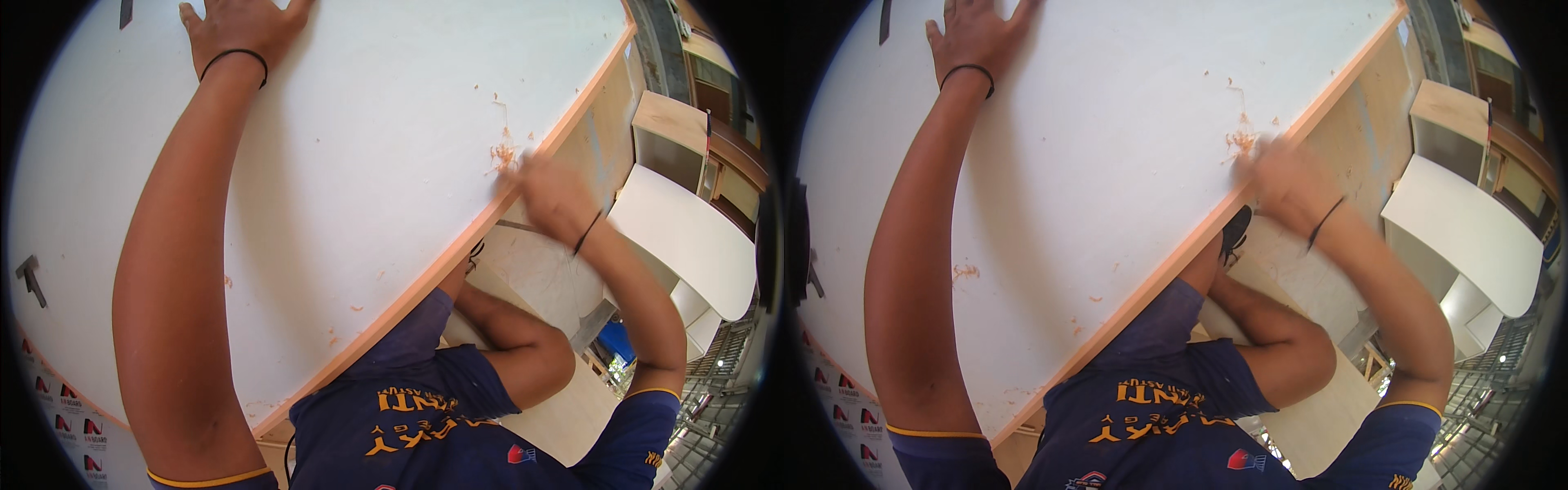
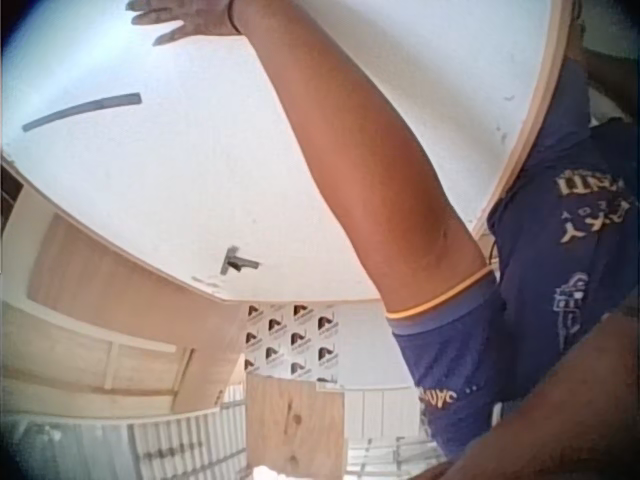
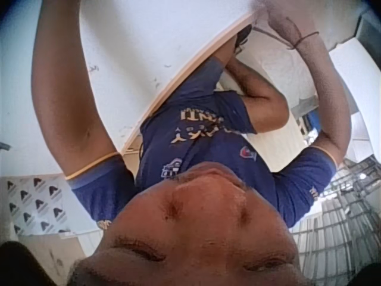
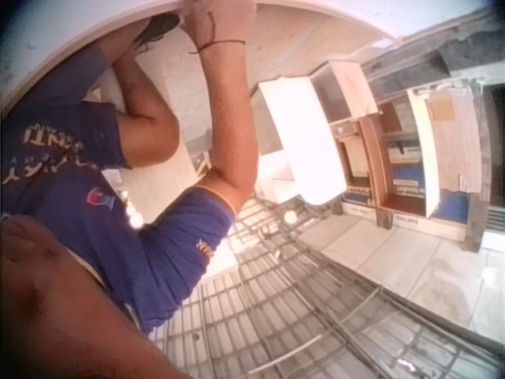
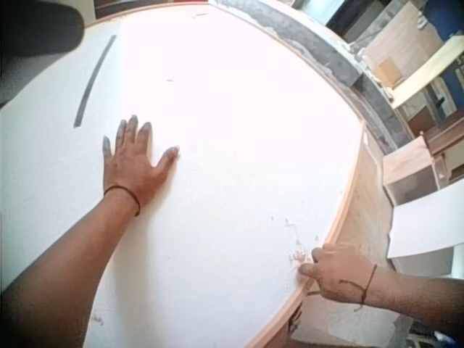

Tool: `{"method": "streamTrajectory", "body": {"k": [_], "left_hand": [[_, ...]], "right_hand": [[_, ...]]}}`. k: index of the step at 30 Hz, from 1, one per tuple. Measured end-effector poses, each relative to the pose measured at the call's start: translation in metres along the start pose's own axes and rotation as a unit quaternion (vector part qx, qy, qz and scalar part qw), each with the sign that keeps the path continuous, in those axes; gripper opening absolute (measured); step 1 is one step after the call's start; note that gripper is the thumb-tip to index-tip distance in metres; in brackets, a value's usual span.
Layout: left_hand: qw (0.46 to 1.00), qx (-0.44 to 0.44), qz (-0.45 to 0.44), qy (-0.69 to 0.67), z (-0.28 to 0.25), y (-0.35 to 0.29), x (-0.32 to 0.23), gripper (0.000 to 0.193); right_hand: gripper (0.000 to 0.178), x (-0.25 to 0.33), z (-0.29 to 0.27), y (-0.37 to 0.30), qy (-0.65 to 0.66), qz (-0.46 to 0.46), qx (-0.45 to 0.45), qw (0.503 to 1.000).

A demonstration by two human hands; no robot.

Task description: The person shaves the edge of a wood panel with a blade.

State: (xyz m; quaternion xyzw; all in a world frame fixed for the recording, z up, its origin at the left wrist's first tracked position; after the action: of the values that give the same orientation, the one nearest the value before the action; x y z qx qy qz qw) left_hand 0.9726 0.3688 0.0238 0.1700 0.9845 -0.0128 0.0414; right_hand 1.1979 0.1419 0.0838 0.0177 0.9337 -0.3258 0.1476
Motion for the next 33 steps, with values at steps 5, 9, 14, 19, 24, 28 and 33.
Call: {"method": "streamTrajectory", "body": {"k": [5, 9, 14, 19, 24, 28, 33], "left_hand": [[1.000, 0.009, 0.004, -0.003, -0.005, -0.004, -0.001, 0.077], [1.000, 0.009, 0.003, 0.003, 0.000, -0.001, 0.001, 0.077], [1.000, 0.015, -0.003, -0.012, -0.006, -0.002, 0.000, 0.077], [1.000, 0.010, 0.002, -0.002, 0.001, -0.003, 0.001, 0.077], [1.000, 0.014, -0.006, 0.007, 0.001, -0.008, 0.008, 0.077], [1.000, 0.009, 0.007, -0.010, -0.003, -0.003, -0.001, 0.077], [1.000, 0.008, 0.003, -0.010, -0.004, -0.004, 0.000, 0.078]], "right_hand": [[0.030, -0.049, 0.005, 0.018, 0.017, 0.036, -0.056, 0.998], [0.026, 0.028, 0.008, -0.024, 0.079, -0.069, 0.032, 0.994], [0.028, -0.043, 0.003, 0.021, -0.020, 0.055, -0.032, 0.998], [0.035, 0.039, 0.014, -0.030, 0.068, -0.075, 0.011, 0.995], [0.029, 0.004, -0.005, 0.008, 0.045, 0.030, -0.006, 0.999], [0.022, -0.127, -0.001, 0.051, 0.056, 0.151, -0.131, 0.978], [0.017, -0.038, 0.033, -0.003, 0.109, 0.004, -0.126, 0.986]]}}
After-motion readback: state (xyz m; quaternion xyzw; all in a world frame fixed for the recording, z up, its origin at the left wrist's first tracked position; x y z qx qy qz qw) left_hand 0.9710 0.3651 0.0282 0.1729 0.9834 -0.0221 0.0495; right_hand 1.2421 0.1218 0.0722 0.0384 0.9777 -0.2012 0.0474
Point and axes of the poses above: each hand's wrist, its own y-axis towards the middle knuckle, its own z-axis out of the palm, x = y × z, the point moved 6 cm from there along y, towards the middle knuckle, and after that the axes turned 15 degrees about z, right-handed, at the moved point
